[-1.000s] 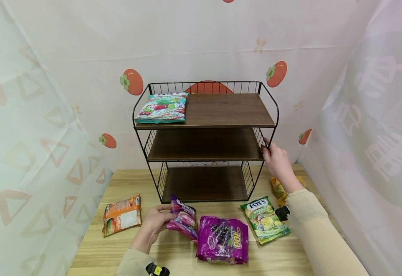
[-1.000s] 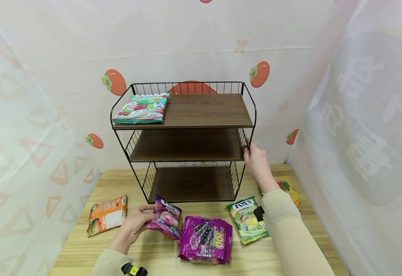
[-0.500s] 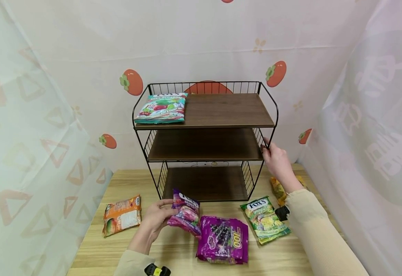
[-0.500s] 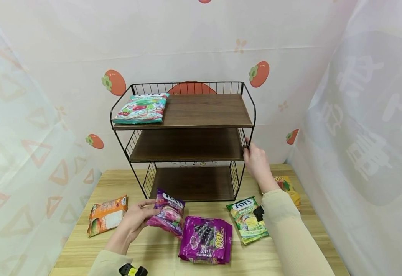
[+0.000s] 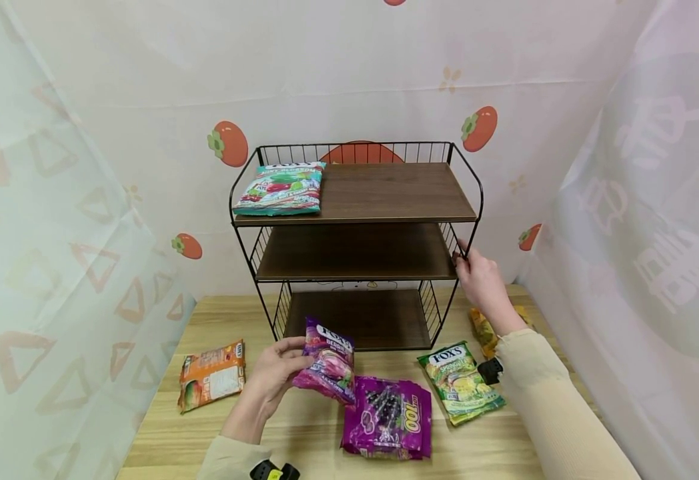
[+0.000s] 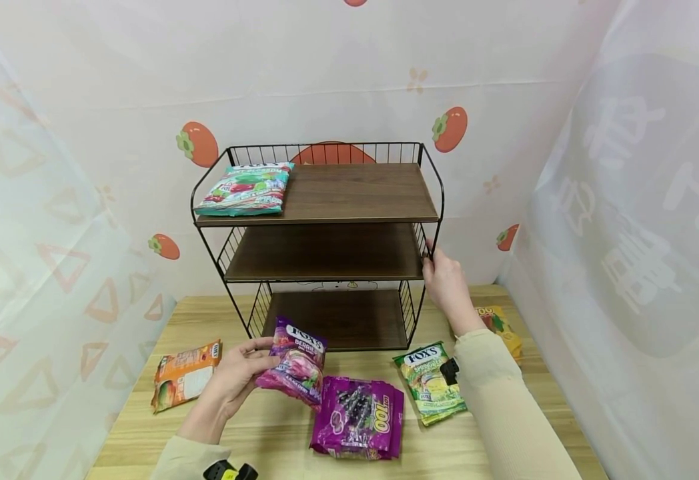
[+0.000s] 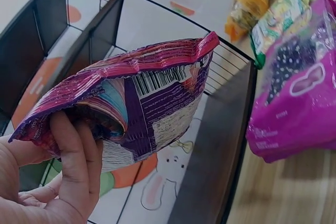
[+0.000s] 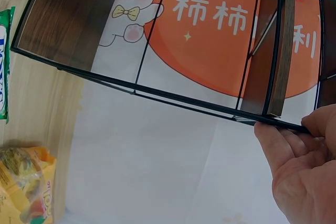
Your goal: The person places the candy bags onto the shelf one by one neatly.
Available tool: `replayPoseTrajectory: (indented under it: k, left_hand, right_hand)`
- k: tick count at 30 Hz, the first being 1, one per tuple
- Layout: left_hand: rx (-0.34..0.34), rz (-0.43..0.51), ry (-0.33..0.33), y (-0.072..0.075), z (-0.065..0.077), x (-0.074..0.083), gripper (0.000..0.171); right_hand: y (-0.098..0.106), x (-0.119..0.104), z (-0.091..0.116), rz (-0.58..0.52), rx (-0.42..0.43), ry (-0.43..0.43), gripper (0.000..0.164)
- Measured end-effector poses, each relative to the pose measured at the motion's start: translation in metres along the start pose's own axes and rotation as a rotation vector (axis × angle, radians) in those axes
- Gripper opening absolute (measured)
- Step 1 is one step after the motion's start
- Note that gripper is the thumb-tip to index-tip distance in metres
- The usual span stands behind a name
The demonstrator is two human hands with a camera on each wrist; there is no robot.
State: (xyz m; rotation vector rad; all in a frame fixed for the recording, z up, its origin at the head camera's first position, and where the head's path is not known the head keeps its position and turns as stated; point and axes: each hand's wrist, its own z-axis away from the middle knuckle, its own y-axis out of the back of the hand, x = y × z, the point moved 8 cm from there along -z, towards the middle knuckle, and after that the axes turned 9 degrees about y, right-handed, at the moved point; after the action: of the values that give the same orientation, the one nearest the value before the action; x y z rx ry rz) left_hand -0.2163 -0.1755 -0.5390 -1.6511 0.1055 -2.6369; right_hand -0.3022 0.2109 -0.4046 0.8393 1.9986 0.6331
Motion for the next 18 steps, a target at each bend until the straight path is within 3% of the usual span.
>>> replayPoseTrajectory:
  k: [18]
  left_hand:
    - [-0.086,0.087,-0.062,-0.02,0.021,0.03,0.056]
  right_hand:
    - [-0.001,0.002,0.001,-0.007,-0.002,-0.006,0.043]
